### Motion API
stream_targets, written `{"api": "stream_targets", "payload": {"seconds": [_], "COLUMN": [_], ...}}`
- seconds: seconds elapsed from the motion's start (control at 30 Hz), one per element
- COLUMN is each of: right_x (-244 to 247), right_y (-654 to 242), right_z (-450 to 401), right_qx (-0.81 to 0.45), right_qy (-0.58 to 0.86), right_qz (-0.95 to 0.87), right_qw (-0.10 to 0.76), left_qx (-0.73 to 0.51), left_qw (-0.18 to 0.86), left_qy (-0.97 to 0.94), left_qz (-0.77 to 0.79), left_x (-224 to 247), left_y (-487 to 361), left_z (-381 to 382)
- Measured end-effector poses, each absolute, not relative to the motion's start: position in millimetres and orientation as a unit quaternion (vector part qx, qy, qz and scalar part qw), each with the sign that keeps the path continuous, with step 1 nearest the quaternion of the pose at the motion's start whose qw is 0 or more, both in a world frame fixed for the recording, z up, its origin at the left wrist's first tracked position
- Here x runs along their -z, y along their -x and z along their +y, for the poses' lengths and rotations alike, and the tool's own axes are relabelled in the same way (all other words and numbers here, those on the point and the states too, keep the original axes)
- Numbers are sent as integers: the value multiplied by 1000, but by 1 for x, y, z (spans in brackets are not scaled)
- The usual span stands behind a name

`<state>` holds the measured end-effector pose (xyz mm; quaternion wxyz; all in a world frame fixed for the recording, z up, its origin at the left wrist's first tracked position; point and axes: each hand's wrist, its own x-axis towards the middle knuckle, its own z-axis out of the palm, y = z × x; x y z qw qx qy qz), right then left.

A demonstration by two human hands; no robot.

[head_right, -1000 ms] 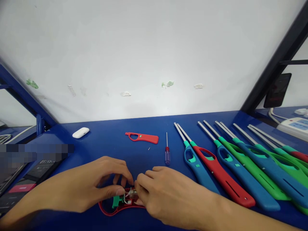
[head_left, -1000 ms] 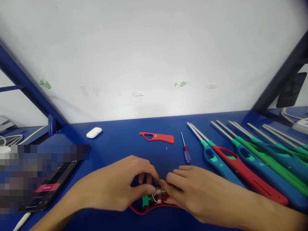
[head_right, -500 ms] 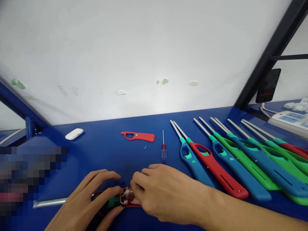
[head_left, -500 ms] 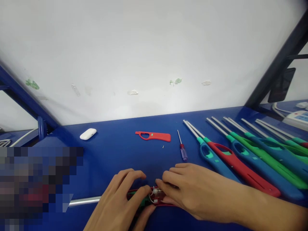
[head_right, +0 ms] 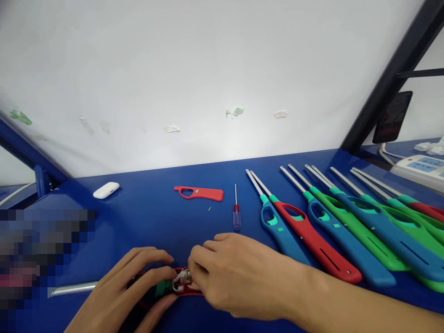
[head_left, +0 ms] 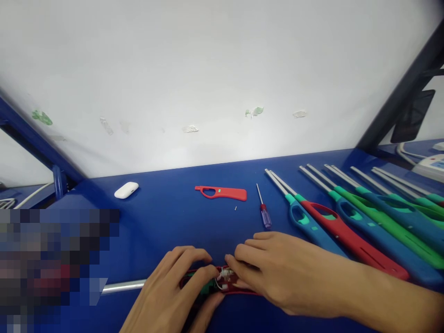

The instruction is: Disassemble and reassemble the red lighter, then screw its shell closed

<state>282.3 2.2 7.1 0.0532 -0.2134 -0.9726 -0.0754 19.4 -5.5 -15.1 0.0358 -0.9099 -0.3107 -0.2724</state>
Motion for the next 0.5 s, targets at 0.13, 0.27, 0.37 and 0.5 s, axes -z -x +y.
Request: {"api": "stream_targets", "payload": {"seconds": [0.13,0.27,0.37,0.5], "right_x": [-8,-7,-7,-7], "right_y": [-281,-281,-281,-281], "right_z": [3,2,1,2], "right_qx": [77,77,69,61], "right_qy": [222,227,229,232], "right_qz": [-970,-969,-969,-969], "right_qw": [61,61,58,63], "left_qx": [264,266,273,273], "left_qw": [26,19,10,-1], "left_qy": [910,915,918,923], "left_qz": [-318,-301,-288,-270], "left_x": [11,9,10,10], "left_y": [-21,-19,-17,-18], "left_z": [-8,-7,-5,-6]}}
